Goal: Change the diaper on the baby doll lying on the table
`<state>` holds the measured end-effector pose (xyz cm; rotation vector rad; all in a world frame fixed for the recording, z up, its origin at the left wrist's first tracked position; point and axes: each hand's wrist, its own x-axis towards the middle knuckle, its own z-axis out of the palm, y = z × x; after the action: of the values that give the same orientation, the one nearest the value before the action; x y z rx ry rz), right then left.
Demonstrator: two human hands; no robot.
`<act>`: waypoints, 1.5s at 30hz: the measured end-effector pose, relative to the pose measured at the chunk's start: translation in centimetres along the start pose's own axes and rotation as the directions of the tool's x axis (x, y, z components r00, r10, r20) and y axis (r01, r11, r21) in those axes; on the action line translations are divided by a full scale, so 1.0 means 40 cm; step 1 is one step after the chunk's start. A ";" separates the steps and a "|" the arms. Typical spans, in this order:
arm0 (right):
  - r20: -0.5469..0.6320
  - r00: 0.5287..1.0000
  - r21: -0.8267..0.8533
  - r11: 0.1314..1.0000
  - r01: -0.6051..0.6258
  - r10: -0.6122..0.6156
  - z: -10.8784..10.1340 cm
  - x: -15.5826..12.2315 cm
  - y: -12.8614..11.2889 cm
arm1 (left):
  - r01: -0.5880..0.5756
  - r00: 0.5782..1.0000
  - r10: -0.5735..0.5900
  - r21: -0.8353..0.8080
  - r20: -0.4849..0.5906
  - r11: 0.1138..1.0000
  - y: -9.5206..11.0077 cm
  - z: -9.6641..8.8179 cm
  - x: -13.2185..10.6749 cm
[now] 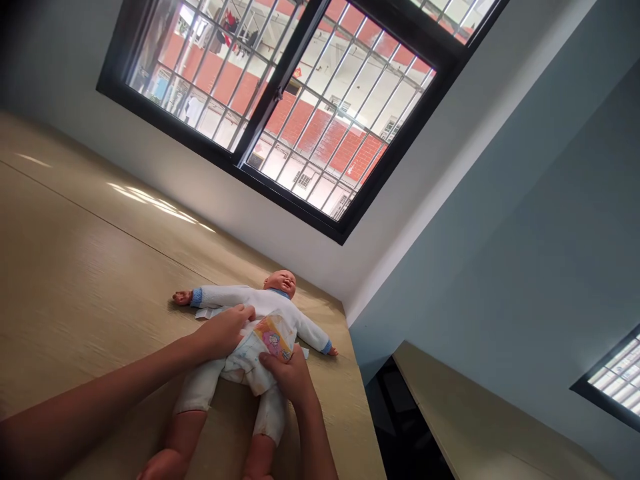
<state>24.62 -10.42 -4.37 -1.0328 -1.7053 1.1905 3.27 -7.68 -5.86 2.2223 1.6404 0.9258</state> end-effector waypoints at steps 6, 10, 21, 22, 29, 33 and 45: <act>0.038 0.998 -0.013 0.999 0.045 -0.045 0.004 0.006 0.006 | 0.006 0.999 -0.008 0.049 0.038 0.999 -0.002 0.000 0.003; 0.002 1.000 -0.036 0.999 0.026 -0.026 0.006 0.008 0.010 | 0.003 0.999 -0.005 0.061 0.040 0.998 -0.001 -0.002 -0.001; -0.083 0.996 -0.132 0.991 0.012 -0.023 0.008 0.013 0.034 | -0.019 0.999 0.016 0.096 0.028 0.995 -0.004 0.001 -0.004; -0.093 0.995 -0.145 0.989 0.013 -0.027 0.009 0.013 0.036 | -0.019 1.000 0.017 0.096 0.026 0.995 -0.005 0.004 -0.003; -0.105 0.994 -0.187 0.982 0.019 -0.039 0.025 0.010 0.026 | -0.024 1.000 0.024 0.061 0.000 0.998 -0.013 0.011 -0.006; -0.159 0.987 -0.187 0.982 0.004 -0.034 0.045 0.006 0.012 | -0.012 1.000 0.012 0.047 0.003 0.999 -0.009 0.004 -0.014; -0.134 0.989 -0.164 0.986 0.035 -0.057 0.054 0.017 0.019 | -0.005 1.000 0.004 0.067 0.007 0.998 -0.009 -0.004 -0.018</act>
<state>22.52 -10.27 -5.53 -1.1399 -1.7272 0.9409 2.78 -8.24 -6.16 2.2707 1.6882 0.8756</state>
